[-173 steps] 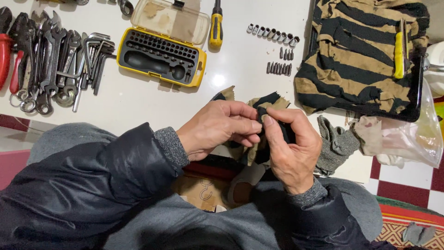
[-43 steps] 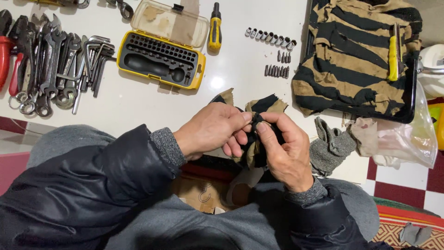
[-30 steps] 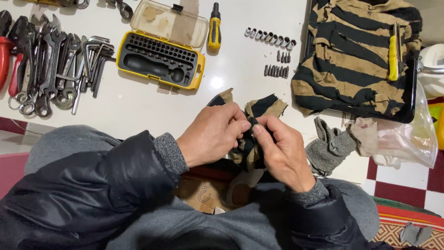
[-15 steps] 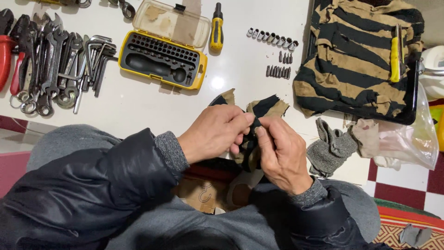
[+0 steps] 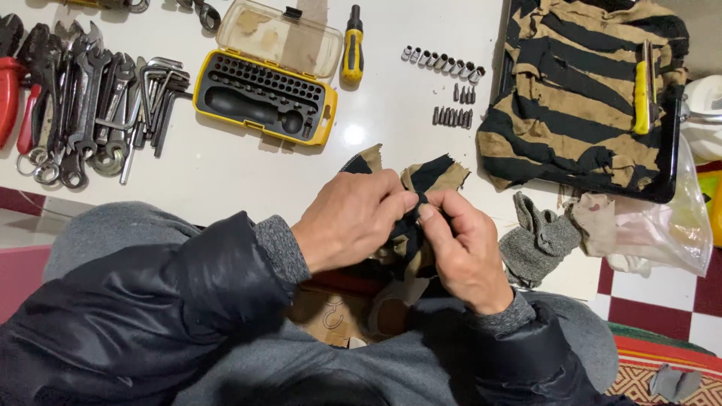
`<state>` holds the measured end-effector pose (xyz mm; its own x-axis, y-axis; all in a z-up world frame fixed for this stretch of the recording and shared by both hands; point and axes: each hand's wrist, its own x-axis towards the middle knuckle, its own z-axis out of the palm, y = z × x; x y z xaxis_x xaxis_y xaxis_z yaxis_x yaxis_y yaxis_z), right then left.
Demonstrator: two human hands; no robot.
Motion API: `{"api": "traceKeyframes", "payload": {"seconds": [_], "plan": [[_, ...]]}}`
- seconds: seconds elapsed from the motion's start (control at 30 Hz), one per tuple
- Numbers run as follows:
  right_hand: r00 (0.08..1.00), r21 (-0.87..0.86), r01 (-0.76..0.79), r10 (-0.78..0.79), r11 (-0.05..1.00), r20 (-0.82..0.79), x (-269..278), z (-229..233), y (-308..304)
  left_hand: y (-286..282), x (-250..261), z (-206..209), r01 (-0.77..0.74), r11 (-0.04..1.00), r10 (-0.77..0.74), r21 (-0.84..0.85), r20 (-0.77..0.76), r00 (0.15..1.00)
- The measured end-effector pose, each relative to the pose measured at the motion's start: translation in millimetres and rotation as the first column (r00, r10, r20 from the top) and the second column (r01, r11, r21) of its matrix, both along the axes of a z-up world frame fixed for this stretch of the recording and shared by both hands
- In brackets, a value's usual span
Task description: Repairing or inspecting a camouflage glove on a workbench
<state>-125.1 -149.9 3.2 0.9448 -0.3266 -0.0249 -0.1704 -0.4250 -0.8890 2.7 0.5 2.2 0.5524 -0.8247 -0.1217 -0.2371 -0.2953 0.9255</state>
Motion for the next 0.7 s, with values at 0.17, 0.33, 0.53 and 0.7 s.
{"api": "traceKeyframes", "payload": {"seconds": [0.17, 0.33, 0.53, 0.7], "plan": [[0.988, -0.266, 0.008, 0.033, 0.964, 0.149, 4, 3, 8, -3, 1, 7, -0.078, 0.995, 0.100, 0.063, -0.504, 0.858], [0.981, -0.172, 0.087, -0.055, 0.981, 0.184, 5, 6, 11, -7, 1, -2, -0.158, 0.987, 0.141, 0.022, -0.577, 0.804], [0.969, 0.107, 0.209, -0.221, 0.972, 0.111, 7, 8, 5, -8, 3, -3, -0.181, 0.981, 0.189, 0.069, -0.542, 0.819], [0.985, -0.190, 0.063, -0.030, 0.980, 0.171, 10, 15, 13, -7, 1, -6, -0.162, 0.986, 0.159, 0.045, -0.560, 0.813]]}}
